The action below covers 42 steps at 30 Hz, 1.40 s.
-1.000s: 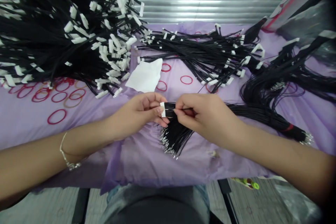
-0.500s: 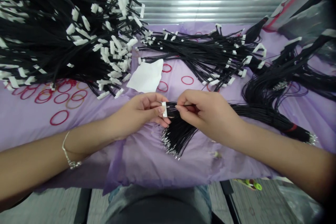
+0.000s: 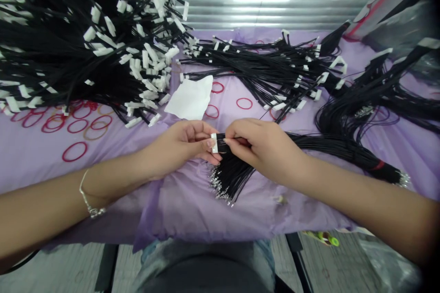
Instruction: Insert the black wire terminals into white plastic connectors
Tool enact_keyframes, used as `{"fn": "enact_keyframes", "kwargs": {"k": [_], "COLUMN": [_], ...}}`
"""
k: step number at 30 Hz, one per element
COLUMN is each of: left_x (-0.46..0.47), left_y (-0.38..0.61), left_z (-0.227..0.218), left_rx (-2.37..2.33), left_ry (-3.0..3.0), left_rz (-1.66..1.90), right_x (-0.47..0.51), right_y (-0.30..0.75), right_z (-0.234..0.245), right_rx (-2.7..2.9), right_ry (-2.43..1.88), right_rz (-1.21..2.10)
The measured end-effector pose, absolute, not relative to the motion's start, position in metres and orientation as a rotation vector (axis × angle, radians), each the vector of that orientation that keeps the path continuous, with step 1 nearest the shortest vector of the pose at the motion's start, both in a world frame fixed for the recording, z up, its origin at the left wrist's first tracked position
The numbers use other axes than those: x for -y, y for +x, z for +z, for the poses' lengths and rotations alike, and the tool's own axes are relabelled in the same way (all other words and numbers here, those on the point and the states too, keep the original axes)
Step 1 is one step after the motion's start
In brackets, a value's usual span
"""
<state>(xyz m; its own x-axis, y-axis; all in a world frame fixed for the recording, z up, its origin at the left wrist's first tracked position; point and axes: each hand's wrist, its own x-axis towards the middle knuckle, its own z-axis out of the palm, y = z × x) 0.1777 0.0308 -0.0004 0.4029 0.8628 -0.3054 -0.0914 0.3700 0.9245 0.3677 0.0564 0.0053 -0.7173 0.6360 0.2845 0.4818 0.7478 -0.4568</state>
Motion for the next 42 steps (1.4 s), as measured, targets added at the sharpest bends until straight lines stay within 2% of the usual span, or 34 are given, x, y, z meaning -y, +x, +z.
{"fn": "enact_keyframes", "kwargs": {"k": [3, 8, 10, 13, 16, 22, 27, 33, 42], "left_x": [-0.032, -0.037, -0.039, -0.041, -0.041, -0.038, -0.035, -0.034, -0.031], "left_y": [0.179, 0.181, 0.182, 0.181, 0.180, 0.179, 0.178, 0.179, 0.182], "left_z": [0.001, 0.000, -0.002, -0.004, -0.004, -0.003, -0.001, 0.001, 0.008], "left_rx": [-0.944, -1.003, -1.022, -1.048, -1.048, -1.076, -1.050, -1.068, -1.047], "left_ry": [0.989, 1.030, 1.013, 1.054, 1.103, 1.165, 1.186, 1.220, 1.188], "left_rz": [0.747, 0.977, 1.033, 1.016, 0.997, 0.960, 0.904, 0.867, 0.868], "right_x": [-0.054, -0.045, -0.042, -0.043, -0.050, -0.062, -0.063, -0.065, -0.059], "right_y": [0.367, 0.371, 0.373, 0.373, 0.373, 0.380, 0.387, 0.386, 0.377], "right_z": [0.005, 0.020, 0.022, 0.015, 0.007, 0.013, 0.027, 0.030, 0.022], "right_rx": [2.588, 2.527, 2.621, 2.836, 2.850, 2.737, 2.913, 2.895, 2.451], "right_ry": [-0.854, -0.736, -0.691, -0.797, -0.906, -0.601, -0.341, -0.322, -0.748], "right_rz": [0.369, -0.185, -0.245, -0.099, 0.232, 0.658, 0.846, 0.913, 0.998]}}
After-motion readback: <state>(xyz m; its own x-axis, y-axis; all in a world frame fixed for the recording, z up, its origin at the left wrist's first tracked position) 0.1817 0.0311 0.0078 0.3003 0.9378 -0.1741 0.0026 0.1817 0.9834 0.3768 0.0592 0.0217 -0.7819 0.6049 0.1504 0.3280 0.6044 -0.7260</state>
